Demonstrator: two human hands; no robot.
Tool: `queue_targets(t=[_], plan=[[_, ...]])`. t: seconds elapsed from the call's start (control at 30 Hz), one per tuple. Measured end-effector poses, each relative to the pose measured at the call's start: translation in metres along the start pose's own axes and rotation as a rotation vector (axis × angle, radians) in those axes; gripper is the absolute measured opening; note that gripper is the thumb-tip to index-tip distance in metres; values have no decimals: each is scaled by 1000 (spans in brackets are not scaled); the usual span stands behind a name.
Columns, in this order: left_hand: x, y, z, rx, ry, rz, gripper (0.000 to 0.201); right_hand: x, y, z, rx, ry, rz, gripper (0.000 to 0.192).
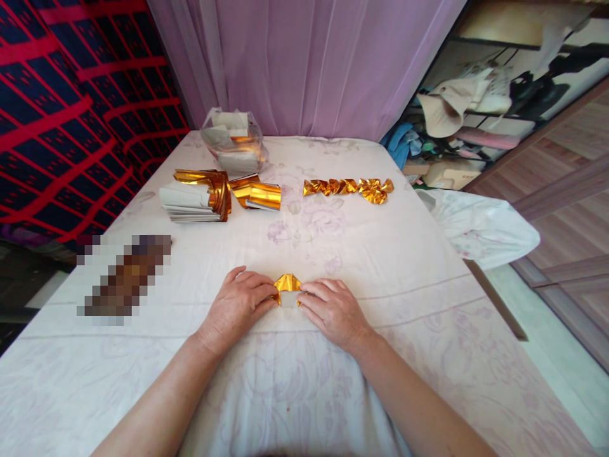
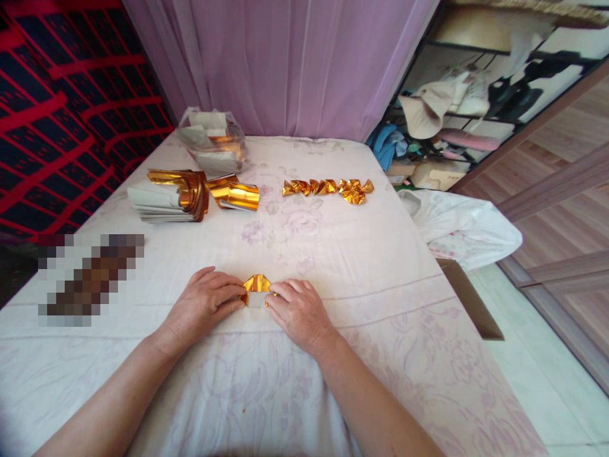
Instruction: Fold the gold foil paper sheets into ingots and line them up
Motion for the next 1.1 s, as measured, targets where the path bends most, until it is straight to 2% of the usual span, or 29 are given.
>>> queue_targets(t=[0.23,0.63,0.87,1.1], plan=[[0,0,-1,-11,-8,-23,17,-1,-1,0,15,-40,23,13],[1,0,0,-31,-11,-57,19,2,-7,-8,74,-130,-27,18],[-1,2,6,-125,48,-184,19,7,-18,-14,156,-86,-2,16],[3,1,9,-194,51,-197,18,11,-23,-20,233,-39,1,17]])
Point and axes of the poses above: each hand's wrist, its own y-axis away from the middle knuckle, its own x-axis out of the palm, z = x × y, the point moved 7 cm from there along -y, towards the middle knuckle, and after that the axes turned 7 degrees about x, right-handed, at the moved point
